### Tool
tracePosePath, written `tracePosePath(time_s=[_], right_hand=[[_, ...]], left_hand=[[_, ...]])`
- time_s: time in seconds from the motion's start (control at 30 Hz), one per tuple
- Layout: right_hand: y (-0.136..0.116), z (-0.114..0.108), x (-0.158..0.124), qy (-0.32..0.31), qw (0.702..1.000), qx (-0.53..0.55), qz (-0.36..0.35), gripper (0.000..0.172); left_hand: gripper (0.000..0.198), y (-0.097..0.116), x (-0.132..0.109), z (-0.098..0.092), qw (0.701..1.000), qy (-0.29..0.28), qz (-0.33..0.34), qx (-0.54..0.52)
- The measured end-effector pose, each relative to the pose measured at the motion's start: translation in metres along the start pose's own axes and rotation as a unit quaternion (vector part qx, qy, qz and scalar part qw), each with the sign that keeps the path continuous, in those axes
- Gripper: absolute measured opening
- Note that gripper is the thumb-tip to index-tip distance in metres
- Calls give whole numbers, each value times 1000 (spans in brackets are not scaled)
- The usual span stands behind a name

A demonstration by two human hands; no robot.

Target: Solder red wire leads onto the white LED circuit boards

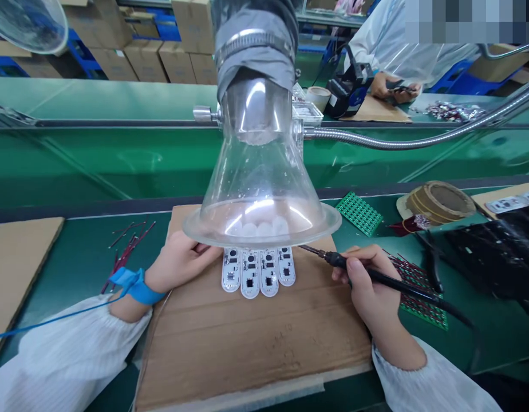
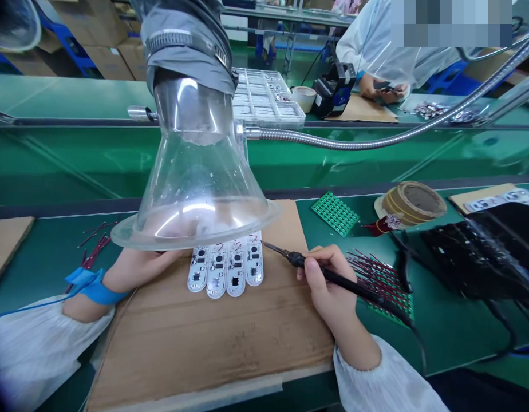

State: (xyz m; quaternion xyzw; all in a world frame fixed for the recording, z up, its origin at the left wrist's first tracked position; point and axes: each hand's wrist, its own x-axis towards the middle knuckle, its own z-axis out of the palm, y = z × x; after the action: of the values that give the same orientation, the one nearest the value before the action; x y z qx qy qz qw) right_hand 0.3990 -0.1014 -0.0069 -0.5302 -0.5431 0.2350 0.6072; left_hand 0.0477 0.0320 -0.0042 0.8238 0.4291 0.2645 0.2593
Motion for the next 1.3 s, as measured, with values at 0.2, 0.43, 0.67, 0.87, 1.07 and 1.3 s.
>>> tracePosePath(time_s=[0.2,0.43,0.67,0.87,1.07,1.3], right_hand=[[0,1,-1,-41,999,-30,0,21],[-1,-1,1,-50,997,-57,3,23],[-1,0,-1,-35,998,-45,14,22],[-1,0,-1,-43,998,-49,14,25],[-1,0,-2,-46,996,-70,6,25],[0,-2,-3,-53,996,-71,-10,19]], left_hand=[[32,-1,2,4,1000,-5,9,-26],[34,4,4,1,999,-23,1,-29],[28,0,1,2,999,-15,19,-34],[15,5,7,0,997,-6,64,-53],[23,10,11,0,997,-40,28,-60],[35,4,5,4,999,-35,5,-40]])
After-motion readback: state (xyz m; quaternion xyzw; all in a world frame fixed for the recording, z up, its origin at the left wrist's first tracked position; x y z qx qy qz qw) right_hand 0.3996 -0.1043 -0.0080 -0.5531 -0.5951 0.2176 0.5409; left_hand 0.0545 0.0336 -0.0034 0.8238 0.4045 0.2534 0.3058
